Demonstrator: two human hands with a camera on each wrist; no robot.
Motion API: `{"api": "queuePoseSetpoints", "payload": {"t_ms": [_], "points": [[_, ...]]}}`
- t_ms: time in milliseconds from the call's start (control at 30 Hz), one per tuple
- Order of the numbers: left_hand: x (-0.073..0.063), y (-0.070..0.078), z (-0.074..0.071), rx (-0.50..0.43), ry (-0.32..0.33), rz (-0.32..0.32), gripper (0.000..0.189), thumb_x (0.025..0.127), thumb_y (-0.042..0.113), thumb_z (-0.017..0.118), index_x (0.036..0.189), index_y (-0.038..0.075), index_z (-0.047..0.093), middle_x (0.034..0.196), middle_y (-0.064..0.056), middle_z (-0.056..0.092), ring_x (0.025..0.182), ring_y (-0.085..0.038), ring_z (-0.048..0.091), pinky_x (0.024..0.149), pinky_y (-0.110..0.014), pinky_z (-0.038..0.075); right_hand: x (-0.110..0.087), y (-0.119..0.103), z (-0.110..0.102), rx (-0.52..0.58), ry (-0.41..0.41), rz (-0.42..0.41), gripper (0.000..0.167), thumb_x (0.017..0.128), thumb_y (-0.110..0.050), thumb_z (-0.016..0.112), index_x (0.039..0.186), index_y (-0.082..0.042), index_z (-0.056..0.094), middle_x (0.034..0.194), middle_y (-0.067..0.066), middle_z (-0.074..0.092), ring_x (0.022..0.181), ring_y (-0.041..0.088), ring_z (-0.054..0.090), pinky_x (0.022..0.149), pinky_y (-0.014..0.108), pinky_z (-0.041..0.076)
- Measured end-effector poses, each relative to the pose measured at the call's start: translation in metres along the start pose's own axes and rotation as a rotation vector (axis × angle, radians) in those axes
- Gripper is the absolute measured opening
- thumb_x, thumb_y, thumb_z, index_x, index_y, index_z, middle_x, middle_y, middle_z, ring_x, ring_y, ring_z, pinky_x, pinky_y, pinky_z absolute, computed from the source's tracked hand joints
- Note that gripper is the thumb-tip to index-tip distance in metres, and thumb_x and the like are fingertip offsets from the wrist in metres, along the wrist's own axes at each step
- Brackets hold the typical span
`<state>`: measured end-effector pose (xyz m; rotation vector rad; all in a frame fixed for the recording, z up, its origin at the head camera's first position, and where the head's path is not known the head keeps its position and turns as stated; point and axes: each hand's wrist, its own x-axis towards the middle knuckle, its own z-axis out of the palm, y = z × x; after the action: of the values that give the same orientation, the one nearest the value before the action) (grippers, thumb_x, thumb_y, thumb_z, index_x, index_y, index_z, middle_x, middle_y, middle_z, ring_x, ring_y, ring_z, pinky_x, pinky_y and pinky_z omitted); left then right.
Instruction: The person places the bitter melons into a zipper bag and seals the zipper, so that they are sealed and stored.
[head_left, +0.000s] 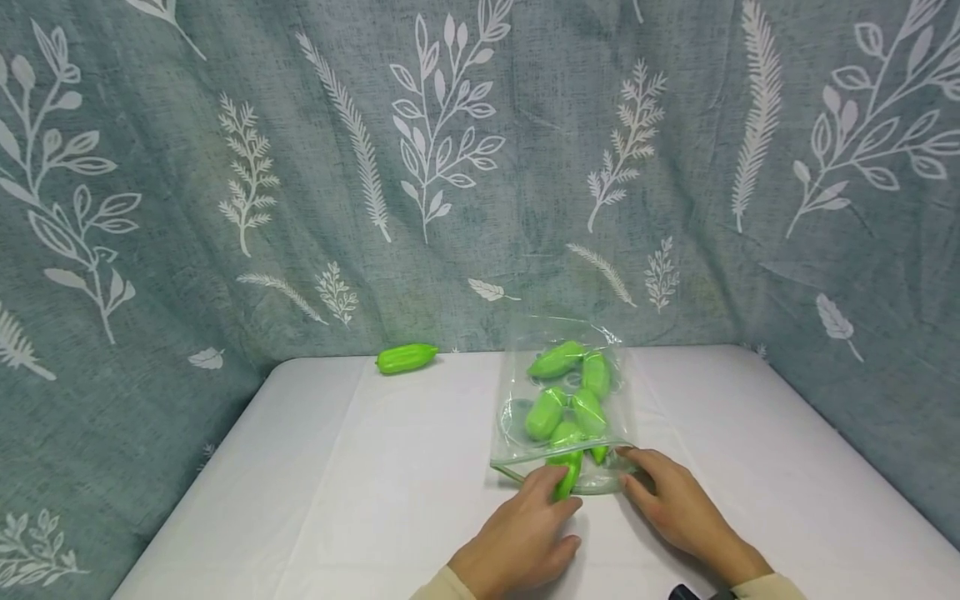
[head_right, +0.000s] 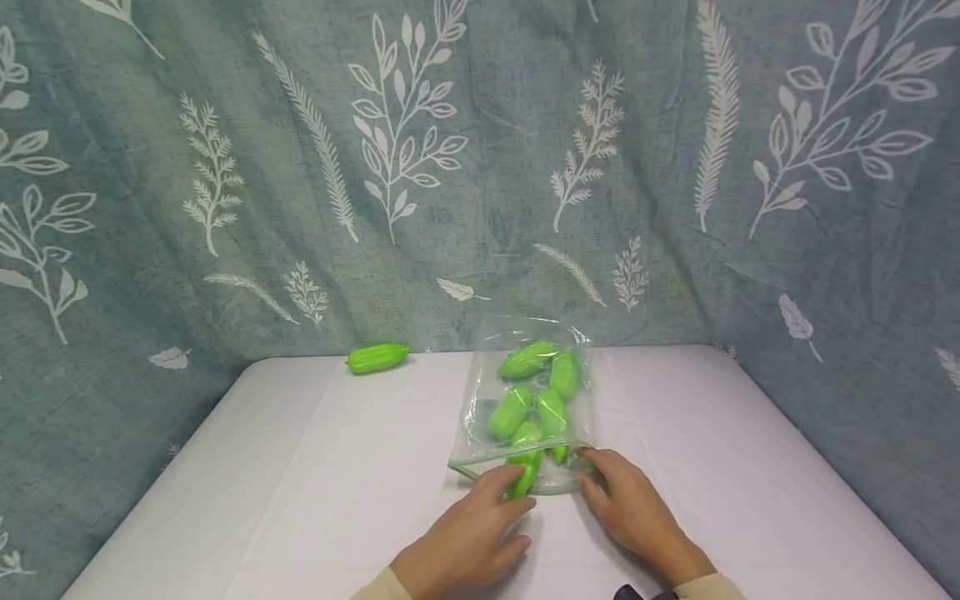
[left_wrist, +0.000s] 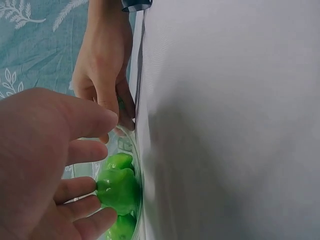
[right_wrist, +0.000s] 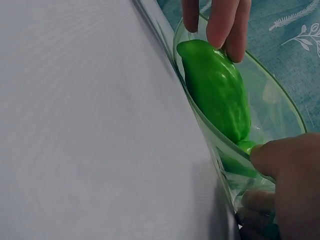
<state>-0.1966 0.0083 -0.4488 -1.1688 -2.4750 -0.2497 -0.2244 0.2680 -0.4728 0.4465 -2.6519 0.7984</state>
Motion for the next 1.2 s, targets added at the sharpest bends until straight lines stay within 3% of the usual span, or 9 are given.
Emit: {"api": "queuePoseSetpoints", "payload": {"t_ms": [167, 367, 533, 1200], "points": [[0.004, 0.001, 0.001, 0.013, -0.019, -0.003, 0.037, 0.09, 0.035, 0.071, 0.121, 0.015, 0.071, 0.144, -0.014, 0.047, 0.136, -0.026, 0.043, 0.096, -0.028, 0.05, 0.001, 0.0, 0.002, -0.012, 0.004, -0.005, 0.036, 0.097, -0.02, 0.067, 0.129, -0.005, 0.064, 0.125, 0.011, 0.065, 0.119, 0.035, 0.06, 0.098, 0.056, 0.046], [0.009, 0.001, 0.003, 0.014, -0.057, -0.006, 0.041, 0.092, 0.036, 0.069, 0.125, 0.013, 0.069, 0.146, -0.016, 0.046, 0.138, -0.028, 0.041, 0.108, -0.03, 0.041, 0.002, 0.0, 0.004, -0.034, -0.006, 0.001, 0.04, 0.093, -0.016, 0.072, 0.13, -0.005, 0.063, 0.124, 0.01, 0.066, 0.118, 0.033, 0.061, 0.097, 0.054, 0.047], [0.011, 0.0, 0.005, 0.045, -0.102, 0.006, 0.045, 0.092, 0.04, 0.068, 0.128, 0.014, 0.067, 0.15, -0.016, 0.043, 0.14, -0.028, 0.04, 0.109, -0.03, 0.039, 0.002, -0.001, 0.004, -0.044, 0.001, 0.002, 0.04, 0.091, -0.015, 0.073, 0.129, -0.005, 0.063, 0.124, 0.01, 0.066, 0.118, 0.033, 0.061, 0.097, 0.054, 0.048], [0.02, -0.008, 0.01, 0.034, -0.118, -0.007, 0.049, 0.092, 0.044, 0.067, 0.131, 0.014, 0.065, 0.151, -0.013, 0.042, 0.136, -0.022, 0.043, 0.11, -0.028, 0.038, 0.0, -0.003, 0.001, -0.015, 0.017, 0.015, 0.032, 0.099, -0.015, 0.063, 0.129, -0.006, 0.064, 0.124, 0.011, 0.066, 0.118, 0.034, 0.061, 0.097, 0.055, 0.047]]}}
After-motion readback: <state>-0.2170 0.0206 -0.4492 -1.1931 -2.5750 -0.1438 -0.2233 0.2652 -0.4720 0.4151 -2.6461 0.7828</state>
